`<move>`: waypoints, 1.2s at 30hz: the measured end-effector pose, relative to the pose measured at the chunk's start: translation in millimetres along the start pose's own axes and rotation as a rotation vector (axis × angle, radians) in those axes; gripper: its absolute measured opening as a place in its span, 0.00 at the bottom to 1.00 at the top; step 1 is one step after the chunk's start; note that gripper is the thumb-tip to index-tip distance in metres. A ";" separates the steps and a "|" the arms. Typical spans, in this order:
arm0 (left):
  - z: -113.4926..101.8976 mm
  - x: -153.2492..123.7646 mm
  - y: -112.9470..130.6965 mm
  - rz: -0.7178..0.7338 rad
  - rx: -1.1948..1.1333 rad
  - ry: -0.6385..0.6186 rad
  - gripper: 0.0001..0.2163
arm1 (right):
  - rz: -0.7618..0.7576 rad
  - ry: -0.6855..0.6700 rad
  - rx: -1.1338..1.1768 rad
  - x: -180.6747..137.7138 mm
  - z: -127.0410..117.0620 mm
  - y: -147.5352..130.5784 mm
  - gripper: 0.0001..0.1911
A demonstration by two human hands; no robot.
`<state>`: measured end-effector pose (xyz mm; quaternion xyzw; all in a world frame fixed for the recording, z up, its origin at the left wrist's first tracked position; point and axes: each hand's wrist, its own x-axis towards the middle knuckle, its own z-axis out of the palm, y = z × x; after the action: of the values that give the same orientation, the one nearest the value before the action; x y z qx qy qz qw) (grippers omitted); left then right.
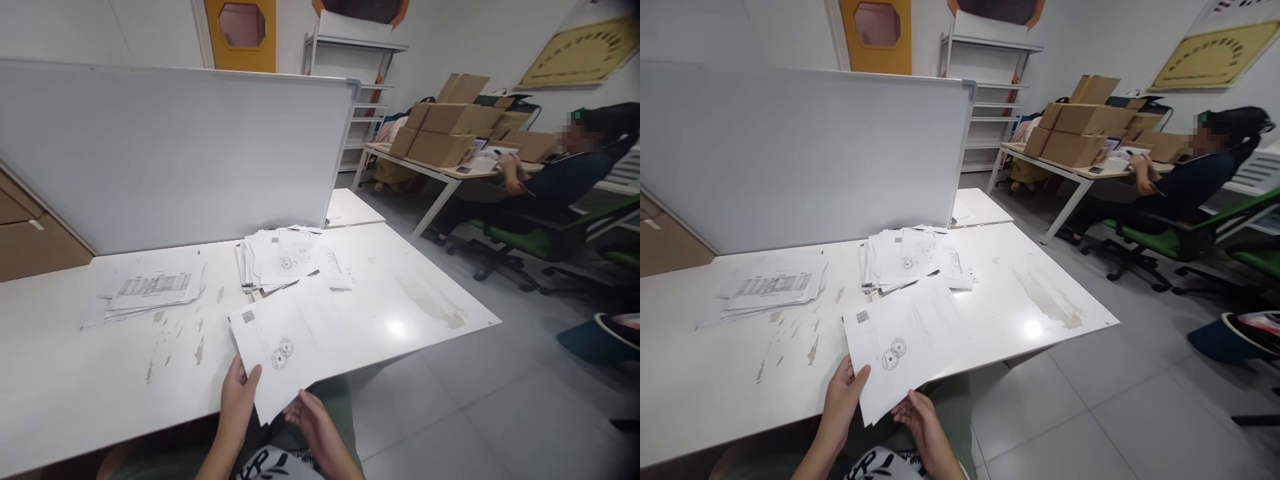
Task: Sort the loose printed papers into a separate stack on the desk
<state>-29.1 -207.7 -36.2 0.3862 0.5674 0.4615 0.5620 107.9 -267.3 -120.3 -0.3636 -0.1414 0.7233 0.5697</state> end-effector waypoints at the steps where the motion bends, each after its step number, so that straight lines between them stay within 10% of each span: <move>1: -1.8 -0.7 3.6 -0.007 -0.002 -0.003 0.29 | 0.002 -0.012 0.028 -0.4 -1.7 0.2 0.21; 8: -52.0 -6.5 1.6 -0.104 -0.001 0.127 0.28 | -0.266 0.170 0.097 -5.3 -35.3 -24.4 0.20; 14: -89.4 2.1 3.7 -0.053 0.196 0.220 0.23 | -0.230 0.161 -0.344 -16.1 -50.6 -71.0 0.16; 18: -93.8 6.3 16.0 0.111 0.309 0.150 0.20 | -0.194 0.172 -0.656 -13.5 -33.3 -93.9 0.19; 25: -98.9 30.1 23.5 0.288 0.208 0.213 0.20 | -0.655 0.336 -1.011 -8.6 -16.7 -119.0 0.15; 36: -84.8 47.8 -6.1 0.339 -0.041 0.072 0.14 | -0.712 0.276 -0.651 20.3 -24.1 -111.3 0.18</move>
<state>-116.2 -171.2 -60.4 0.4481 0.5044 0.5746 0.4632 203.0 -218.9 -75.7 -0.5439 -0.3983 0.3476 0.6517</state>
